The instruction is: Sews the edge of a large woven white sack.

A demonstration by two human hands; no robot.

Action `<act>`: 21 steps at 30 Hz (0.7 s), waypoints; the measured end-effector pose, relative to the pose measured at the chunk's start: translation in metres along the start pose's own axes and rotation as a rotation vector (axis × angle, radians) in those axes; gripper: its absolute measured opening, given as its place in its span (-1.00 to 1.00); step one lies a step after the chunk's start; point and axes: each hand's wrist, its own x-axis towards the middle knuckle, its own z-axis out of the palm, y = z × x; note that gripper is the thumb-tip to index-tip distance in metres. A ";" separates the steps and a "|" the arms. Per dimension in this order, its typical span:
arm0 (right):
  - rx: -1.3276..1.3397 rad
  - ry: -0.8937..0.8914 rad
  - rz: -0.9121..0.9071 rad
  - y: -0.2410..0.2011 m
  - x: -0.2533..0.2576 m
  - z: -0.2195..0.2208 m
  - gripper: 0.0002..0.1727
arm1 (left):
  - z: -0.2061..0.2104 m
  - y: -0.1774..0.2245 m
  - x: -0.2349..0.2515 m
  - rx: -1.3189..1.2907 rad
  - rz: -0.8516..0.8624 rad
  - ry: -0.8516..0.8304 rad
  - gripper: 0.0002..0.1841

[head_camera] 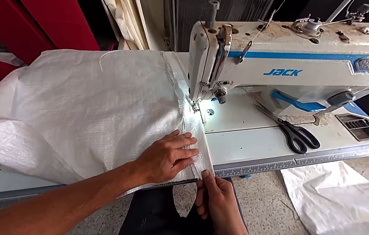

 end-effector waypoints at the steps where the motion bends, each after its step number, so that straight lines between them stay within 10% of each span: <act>1: -0.007 -0.014 -0.009 0.001 0.000 -0.001 -0.50 | -0.001 -0.003 0.001 -0.007 0.003 -0.002 -0.63; 8: -0.195 0.023 -0.063 -0.004 -0.020 -0.040 -0.51 | -0.006 -0.023 0.009 -0.022 0.053 -0.008 -0.64; 16: -0.868 0.576 -0.774 -0.063 0.005 -0.172 -0.57 | -0.010 -0.042 0.017 -0.006 0.051 0.030 -0.64; 21: -1.205 0.728 -0.880 -0.116 0.070 -0.229 -0.31 | -0.010 -0.049 0.023 0.014 0.038 0.027 -0.63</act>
